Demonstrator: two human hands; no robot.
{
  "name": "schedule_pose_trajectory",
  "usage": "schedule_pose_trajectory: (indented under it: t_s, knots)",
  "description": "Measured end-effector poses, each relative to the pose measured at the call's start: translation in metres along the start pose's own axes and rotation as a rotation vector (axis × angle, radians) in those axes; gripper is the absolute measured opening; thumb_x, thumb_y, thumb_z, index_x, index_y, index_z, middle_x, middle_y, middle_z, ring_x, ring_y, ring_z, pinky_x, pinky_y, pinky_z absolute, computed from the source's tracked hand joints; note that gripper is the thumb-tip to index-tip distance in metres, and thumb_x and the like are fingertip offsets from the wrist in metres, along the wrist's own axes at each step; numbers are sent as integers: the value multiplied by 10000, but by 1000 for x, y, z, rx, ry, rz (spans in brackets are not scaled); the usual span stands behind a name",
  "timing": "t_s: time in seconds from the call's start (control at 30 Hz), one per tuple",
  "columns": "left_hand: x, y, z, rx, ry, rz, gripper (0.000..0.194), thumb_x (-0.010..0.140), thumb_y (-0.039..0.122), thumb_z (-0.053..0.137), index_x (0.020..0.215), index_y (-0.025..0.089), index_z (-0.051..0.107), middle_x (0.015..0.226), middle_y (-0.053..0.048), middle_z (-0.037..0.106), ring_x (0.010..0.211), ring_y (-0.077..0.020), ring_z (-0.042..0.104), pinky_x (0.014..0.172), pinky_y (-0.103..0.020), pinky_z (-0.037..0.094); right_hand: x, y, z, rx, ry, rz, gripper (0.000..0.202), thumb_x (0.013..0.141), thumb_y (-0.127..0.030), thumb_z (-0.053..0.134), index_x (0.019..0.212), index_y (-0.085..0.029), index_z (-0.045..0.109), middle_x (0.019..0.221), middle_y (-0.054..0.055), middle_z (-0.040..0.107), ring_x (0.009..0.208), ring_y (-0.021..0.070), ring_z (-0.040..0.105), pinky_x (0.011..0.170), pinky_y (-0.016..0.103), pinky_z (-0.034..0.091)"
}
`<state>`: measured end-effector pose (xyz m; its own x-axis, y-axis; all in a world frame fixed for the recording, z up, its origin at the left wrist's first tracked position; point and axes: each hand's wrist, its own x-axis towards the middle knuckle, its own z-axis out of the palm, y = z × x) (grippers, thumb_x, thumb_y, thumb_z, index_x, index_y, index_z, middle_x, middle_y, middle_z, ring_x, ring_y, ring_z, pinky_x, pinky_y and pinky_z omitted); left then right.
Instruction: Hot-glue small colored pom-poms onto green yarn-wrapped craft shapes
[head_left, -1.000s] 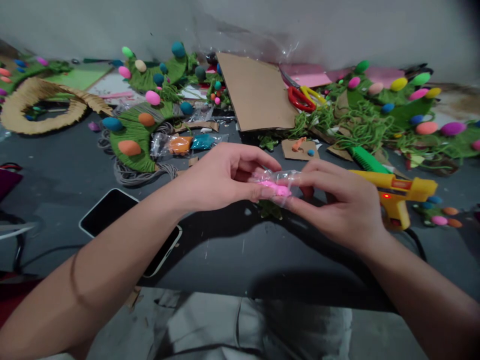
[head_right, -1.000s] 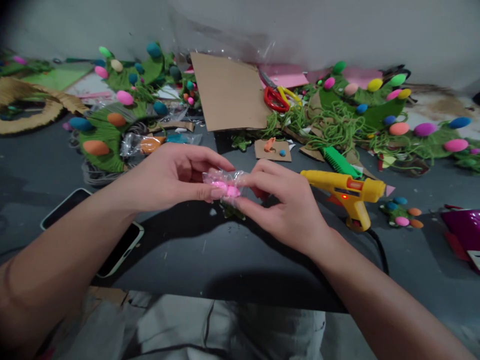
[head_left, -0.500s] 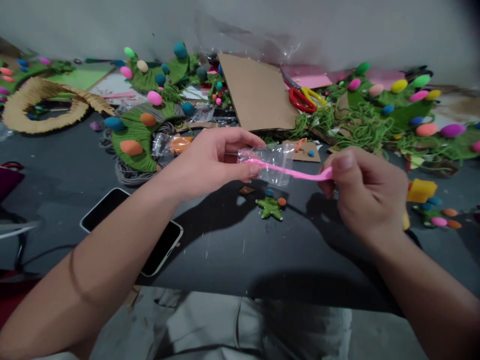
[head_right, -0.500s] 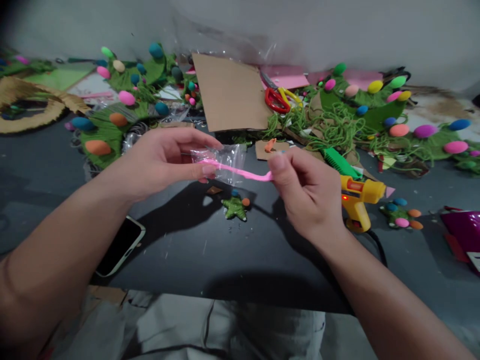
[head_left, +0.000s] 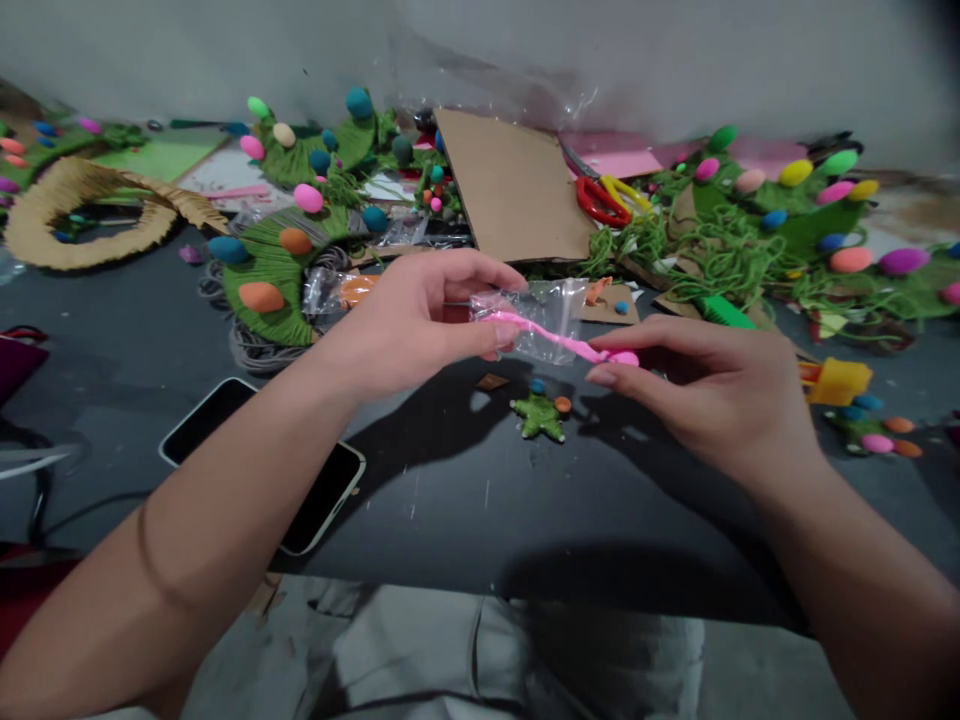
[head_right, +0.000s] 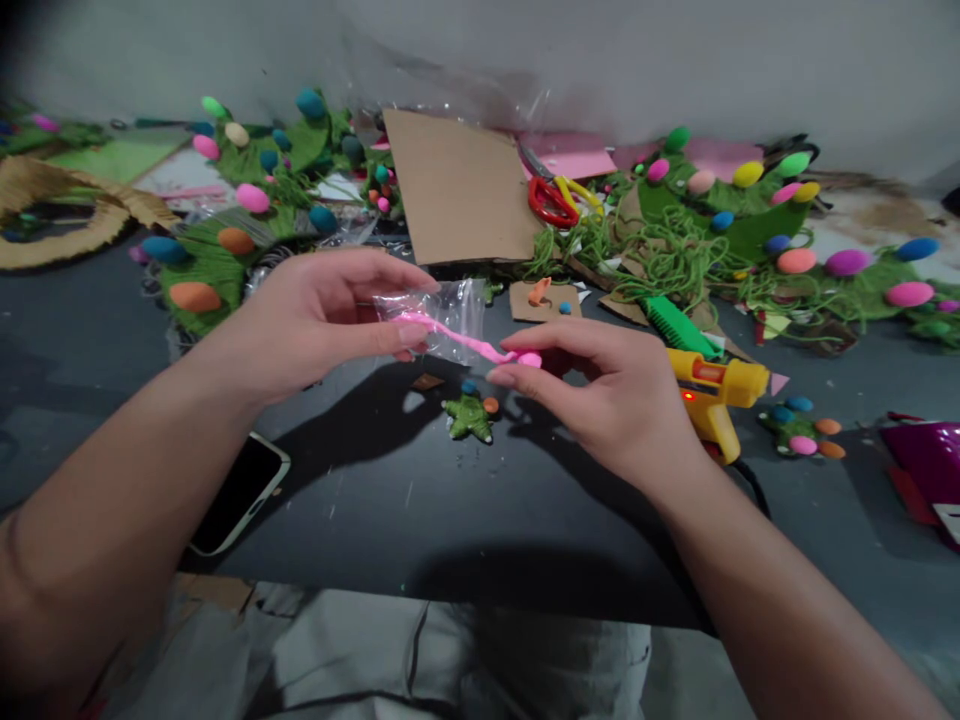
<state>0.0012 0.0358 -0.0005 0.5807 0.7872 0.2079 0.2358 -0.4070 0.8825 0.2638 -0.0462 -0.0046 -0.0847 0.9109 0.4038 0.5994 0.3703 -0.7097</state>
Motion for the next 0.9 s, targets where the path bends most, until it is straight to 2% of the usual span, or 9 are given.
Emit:
schedule_pose_trajectory:
  t_s: [0.13,0.27,0.37,0.43,0.5,0.6,0.73,0.8,0.9]
  knots:
    - [0,0,1,-8,-3,10,334,884,351,789,1176,214,702,974,-49,788,788,-187,774,697,-306,639,-3,0,3,62,75,45,140,855,-282,856,986,-244,826,844,7,808,676,157,738,602,270,611]
    - [1,-2,2,-40,-28,4,333,874,333,802,1171,215,708,988,-55,798,791,-186,782,683,-289,635,-4,1,5,260,3,58,248,1007,-281,688,1237,-282,780,1023,35,835,830,195,817,807,337,695]
    - [1,-3,2,-43,-29,-10,327,875,317,799,1171,209,712,999,-61,798,791,-185,782,683,-290,636,-4,-1,4,300,35,56,172,1025,-262,660,1092,-240,818,837,17,821,672,144,780,670,250,671]
    - [1,-3,2,-53,-27,-26,332,870,303,799,1174,201,716,1010,-69,797,793,-185,780,687,-295,638,-4,-3,3,220,129,24,113,973,-242,730,933,-216,832,651,-16,746,519,93,679,511,186,573]
    - [1,0,2,-71,-27,-40,338,858,290,805,1172,197,719,1021,-70,793,795,-185,777,688,-295,636,-4,-4,2,106,246,-7,53,900,-213,806,855,-212,833,604,-29,712,496,74,623,480,181,517]
    - [1,5,4,-111,-7,-113,341,837,281,821,1151,185,726,1009,-63,786,812,-187,775,702,-282,623,-4,-4,3,71,334,-32,111,896,-174,798,980,-229,844,796,-17,801,641,88,706,618,192,596]
    - [1,10,5,-164,21,-208,356,807,244,844,1140,172,739,989,-53,779,829,-184,771,729,-270,608,-3,-1,4,180,221,-16,298,1003,-183,666,1272,-250,774,1128,6,833,954,129,801,885,242,665]
    - [1,11,5,-175,27,-217,355,798,222,846,1136,177,744,978,-45,778,823,-180,768,727,-268,603,-3,0,2,174,150,37,212,1021,-254,657,1166,-239,812,969,-5,842,788,101,792,762,196,658]
    - [1,12,5,-177,36,-217,348,802,234,848,1130,177,747,956,-39,774,817,-179,766,722,-272,602,-4,1,0,83,144,76,142,930,-329,782,839,-228,824,601,-54,714,496,44,626,493,129,513]
